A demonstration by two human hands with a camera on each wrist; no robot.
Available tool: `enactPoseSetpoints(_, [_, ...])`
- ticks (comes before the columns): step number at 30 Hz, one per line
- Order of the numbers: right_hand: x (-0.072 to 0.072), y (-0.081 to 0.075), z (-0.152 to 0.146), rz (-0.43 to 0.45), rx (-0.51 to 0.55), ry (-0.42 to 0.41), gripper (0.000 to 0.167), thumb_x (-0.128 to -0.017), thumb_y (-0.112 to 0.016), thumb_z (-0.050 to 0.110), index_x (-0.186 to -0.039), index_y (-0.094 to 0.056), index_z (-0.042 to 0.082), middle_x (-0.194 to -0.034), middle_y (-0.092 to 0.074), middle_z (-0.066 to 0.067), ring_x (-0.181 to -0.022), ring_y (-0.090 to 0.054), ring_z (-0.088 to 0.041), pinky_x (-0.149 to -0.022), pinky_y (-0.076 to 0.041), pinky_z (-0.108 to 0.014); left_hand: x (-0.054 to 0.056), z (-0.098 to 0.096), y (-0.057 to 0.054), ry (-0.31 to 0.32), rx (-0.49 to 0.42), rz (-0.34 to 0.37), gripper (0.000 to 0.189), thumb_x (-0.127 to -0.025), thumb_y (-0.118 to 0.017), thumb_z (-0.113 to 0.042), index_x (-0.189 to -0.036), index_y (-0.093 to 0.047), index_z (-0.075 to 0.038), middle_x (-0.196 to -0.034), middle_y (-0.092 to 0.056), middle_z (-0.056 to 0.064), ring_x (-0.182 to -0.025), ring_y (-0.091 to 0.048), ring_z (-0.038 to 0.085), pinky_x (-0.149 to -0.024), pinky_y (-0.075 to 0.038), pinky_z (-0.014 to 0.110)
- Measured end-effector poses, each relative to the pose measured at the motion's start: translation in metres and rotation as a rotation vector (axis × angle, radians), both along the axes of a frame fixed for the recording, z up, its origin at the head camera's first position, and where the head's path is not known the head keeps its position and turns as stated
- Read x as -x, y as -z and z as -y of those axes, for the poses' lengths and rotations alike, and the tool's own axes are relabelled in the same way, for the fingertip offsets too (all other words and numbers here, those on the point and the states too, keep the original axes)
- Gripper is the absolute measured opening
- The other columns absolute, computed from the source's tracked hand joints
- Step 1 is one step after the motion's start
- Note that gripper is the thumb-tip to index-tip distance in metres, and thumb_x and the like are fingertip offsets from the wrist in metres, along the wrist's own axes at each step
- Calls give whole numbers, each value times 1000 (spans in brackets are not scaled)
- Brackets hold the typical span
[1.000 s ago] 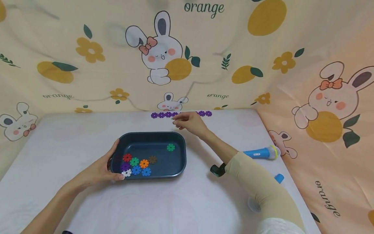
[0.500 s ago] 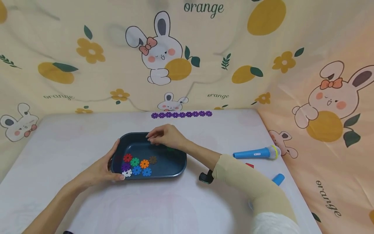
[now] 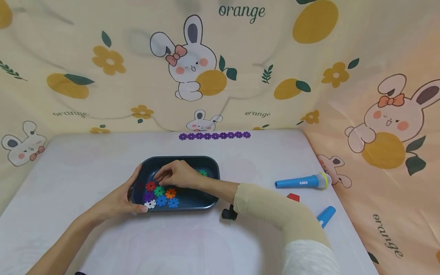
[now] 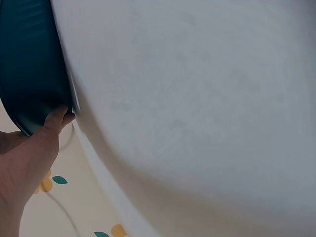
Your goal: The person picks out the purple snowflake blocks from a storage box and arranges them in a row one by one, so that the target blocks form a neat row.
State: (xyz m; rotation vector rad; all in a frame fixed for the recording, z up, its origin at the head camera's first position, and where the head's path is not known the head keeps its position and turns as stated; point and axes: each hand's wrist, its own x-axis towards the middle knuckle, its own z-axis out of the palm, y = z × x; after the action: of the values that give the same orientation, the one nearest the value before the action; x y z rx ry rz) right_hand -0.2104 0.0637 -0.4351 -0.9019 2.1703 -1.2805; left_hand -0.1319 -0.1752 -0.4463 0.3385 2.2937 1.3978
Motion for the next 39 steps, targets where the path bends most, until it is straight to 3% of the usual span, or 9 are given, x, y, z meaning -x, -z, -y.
enactPoseSetpoints(10, [-8, 12, 27, -74, -89, -110, 21, -87, -75, 3, -108, -76, 5, -99, -75, 1, -79, -67, 1, -75, -54, -15, -2, 2, 0, 17, -30, -4, 128, -78, -86, -30, -158, 13, -31, -164, 1, 22, -148, -3, 47, -112, -9, 70])
enactPoseSetpoints(17, [-14, 22, 35, -185, -179, -89, 27, -83, -81, 9, -110, -76, 9, -100, -75, 4, -80, -63, 5, -73, -51, -10, -1, 2, 0, 28, -38, -46, 129, -77, -87, -27, -158, 13, -31, -164, 4, 22, -148, -3, 47, -112, -9, 69])
enactPoseSetpoints(23, [-19, 25, 39, -283, -237, -102, 29, -81, -84, 12, -109, -76, 12, -101, -71, 8, -83, -59, 3, -75, -47, -8, -1, 3, 2, 36, -74, -32, 128, -78, -86, -25, -158, 13, -31, -164, 5, 20, -148, -2, 45, -113, -9, 69])
enactPoseSetpoints(35, [-25, 30, 36, -425, -211, -112, 28, -78, -86, 13, -105, -77, 15, -96, -65, 7, -84, -56, 3, -75, -45, -6, -1, 1, 2, 28, -66, -43, 129, -77, -87, -23, -159, 12, -27, -164, 2, 23, -148, -4, 46, -113, -10, 67])
enactPoseSetpoints(39, [-23, 28, 34, -382, -179, -116, 27, -80, -84, 10, -105, -76, 13, -98, -69, 6, -84, -59, 4, -76, -46, -6, -1, 1, 1, 30, -54, -50, 130, -76, -88, -22, -159, 12, -25, -163, 2, 25, -147, -5, 47, -113, -10, 67])
